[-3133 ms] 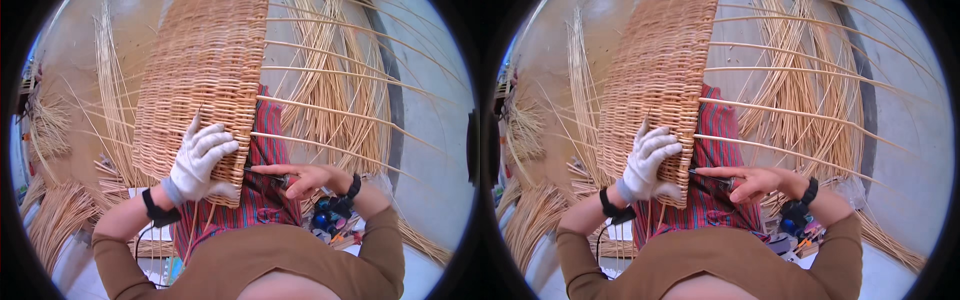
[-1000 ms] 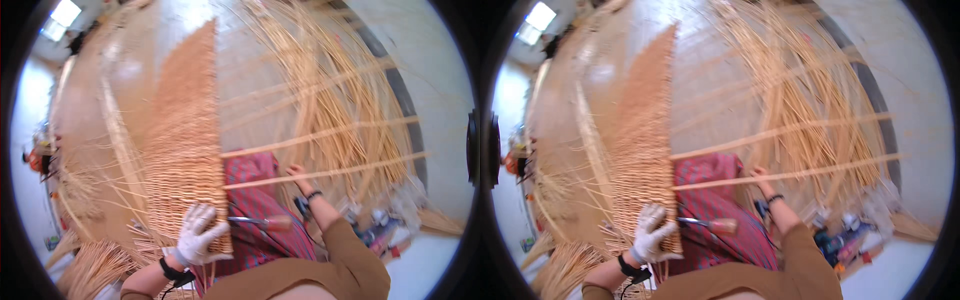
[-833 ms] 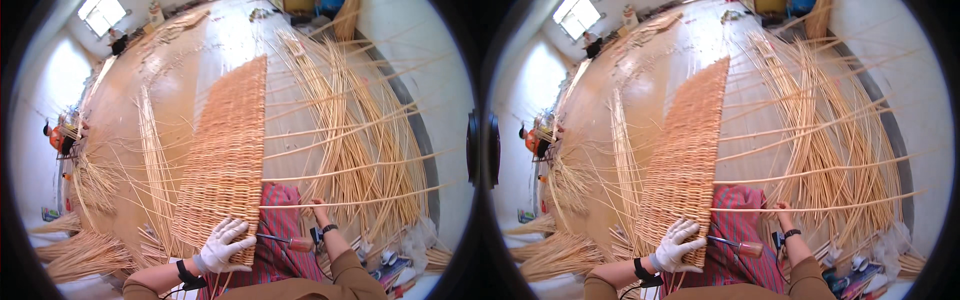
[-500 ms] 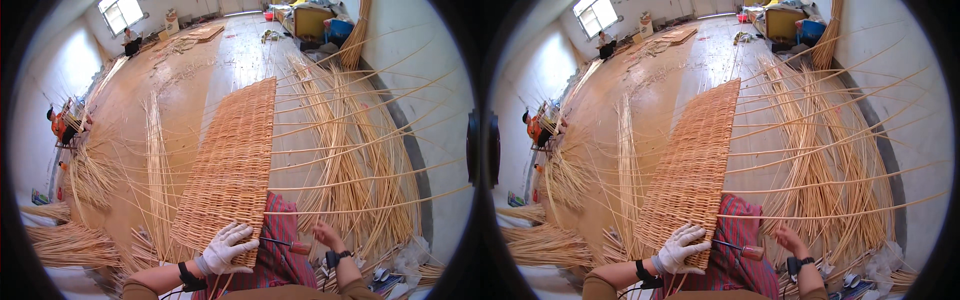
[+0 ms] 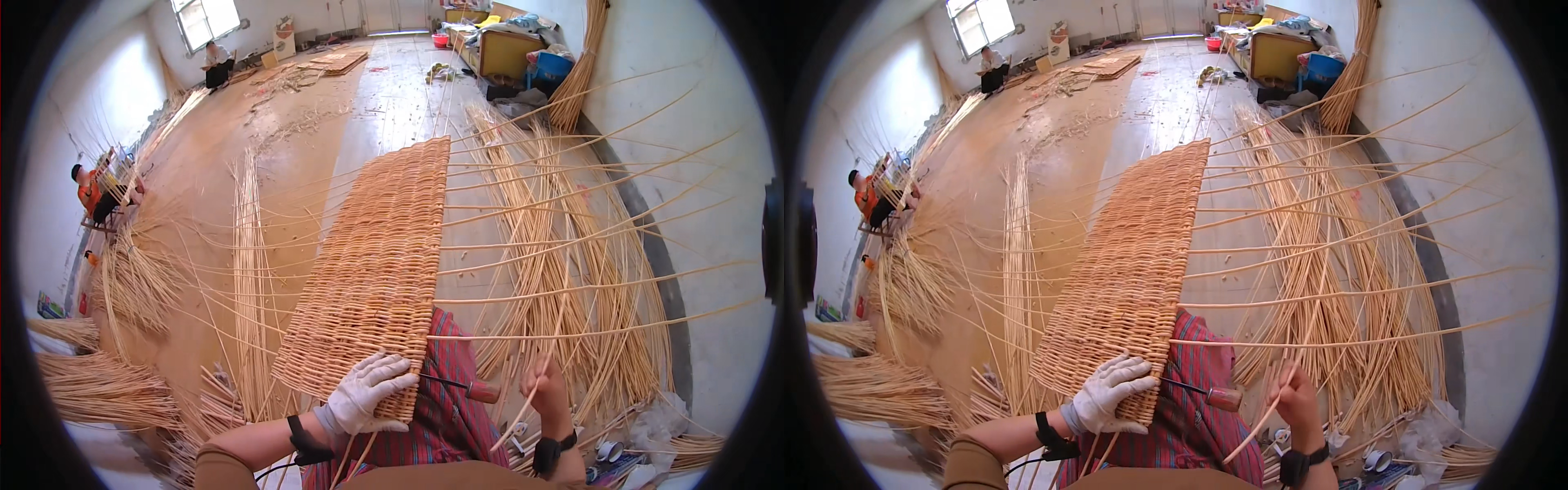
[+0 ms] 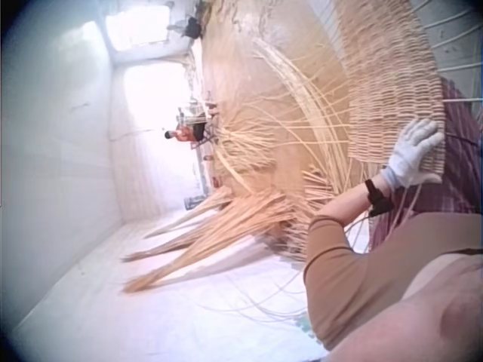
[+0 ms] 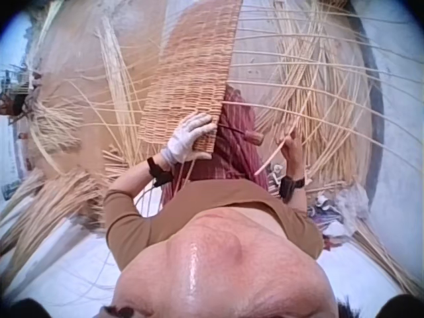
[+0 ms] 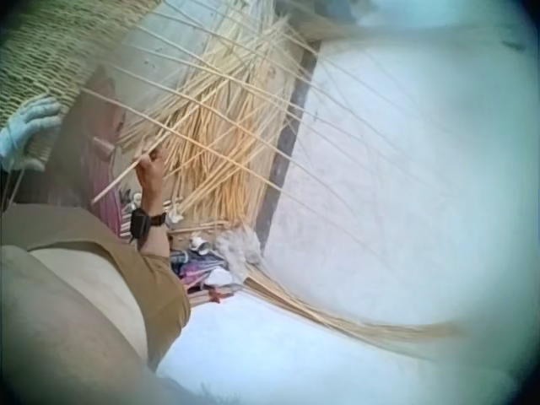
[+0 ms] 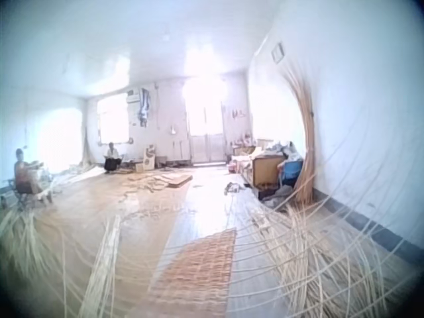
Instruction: Weaving a large wicker basket by inserting and trimming long wooden strands.
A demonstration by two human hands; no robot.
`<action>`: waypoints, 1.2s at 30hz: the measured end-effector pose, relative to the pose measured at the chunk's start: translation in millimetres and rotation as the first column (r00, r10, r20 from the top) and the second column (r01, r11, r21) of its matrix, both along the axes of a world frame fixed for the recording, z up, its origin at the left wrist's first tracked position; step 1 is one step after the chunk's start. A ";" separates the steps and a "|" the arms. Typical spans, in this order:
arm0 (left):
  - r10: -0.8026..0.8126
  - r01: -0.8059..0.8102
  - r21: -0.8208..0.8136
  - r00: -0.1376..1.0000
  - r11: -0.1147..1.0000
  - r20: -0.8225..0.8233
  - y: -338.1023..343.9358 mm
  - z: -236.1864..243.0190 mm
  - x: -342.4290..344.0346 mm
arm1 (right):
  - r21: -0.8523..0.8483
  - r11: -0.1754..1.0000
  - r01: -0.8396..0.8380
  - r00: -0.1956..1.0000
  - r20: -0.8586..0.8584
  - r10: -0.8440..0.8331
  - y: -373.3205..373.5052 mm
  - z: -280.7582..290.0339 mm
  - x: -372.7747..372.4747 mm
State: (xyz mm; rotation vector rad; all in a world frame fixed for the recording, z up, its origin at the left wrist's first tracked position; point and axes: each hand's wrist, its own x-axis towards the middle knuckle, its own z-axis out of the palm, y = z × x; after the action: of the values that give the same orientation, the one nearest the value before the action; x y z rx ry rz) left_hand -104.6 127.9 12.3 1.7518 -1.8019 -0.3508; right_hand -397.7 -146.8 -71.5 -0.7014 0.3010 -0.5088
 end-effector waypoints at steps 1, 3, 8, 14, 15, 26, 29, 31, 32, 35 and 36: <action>-0.006 0.006 -0.011 1.000 1.000 -0.005 0.3 0.1 0.7 | -0.074 0.996 0.043 0.997 0.071 -0.038 6.7 9.0 -0.4; -0.018 0.017 -0.025 1.000 1.000 -0.008 1.1 0.5 1.8 | -0.105 0.984 0.142 0.978 0.166 -0.123 18.8 22.1 2.1; 0.009 -0.011 -0.057 0.999 0.998 -0.042 6.1 -2.0 -0.7 | -0.133 0.966 0.222 0.972 0.111 -0.208 54.5 52.5 19.1; 0.028 -0.029 -0.081 0.999 0.996 -0.022 -6.1 -16.2 0.5 | -0.911 0.368 0.185 0.963 0.094 -0.252 59.2 75.6 47.0; 0.050 -0.050 -0.051 0.999 0.997 -0.004 -7.7 -19.7 5.9 | -0.922 0.350 0.164 0.924 0.020 -0.381 57.1 63.1 46.7; 0.009 -0.014 0.153 0.999 0.988 0.031 -21.9 -8.3 35.7 | -0.662 0.712 -0.232 0.912 -0.402 -0.077 -6.4 94.3 54.4; 0.045 -0.046 0.128 0.999 0.991 0.011 -17.6 -13.1 31.8 | -0.681 0.700 -0.215 0.929 -0.363 -0.068 -4.2 92.6 48.0; 0.061 -0.061 0.081 0.998 0.995 0.011 -14.5 -14.5 29.3 | -0.656 0.727 -0.202 0.933 -0.356 -0.062 -4.7 90.7 47.8; 0.066 -0.066 0.086 0.998 0.994 0.009 -13.5 -15.0 28.8 | -0.671 0.712 -0.208 0.935 -0.351 -0.057 -5.4 88.9 48.0; 0.066 -0.065 0.054 0.998 0.996 -0.012 -13.1 -16.7 28.2 | -0.657 0.722 -0.219 0.932 -0.359 -0.044 -1.1 84.1 55.5; 0.071 -0.071 0.055 0.997 0.996 -0.008 -14.1 -19.1 28.9 | -0.631 0.744 -0.217 0.927 -0.371 -0.044 3.0 81.2 60.1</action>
State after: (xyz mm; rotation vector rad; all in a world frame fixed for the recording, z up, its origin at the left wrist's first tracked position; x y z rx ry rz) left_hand -75.7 113.8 -6.7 1.8438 -1.7333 -0.3825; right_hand -337.6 -143.8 9.7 -1.5229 0.4378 -0.3843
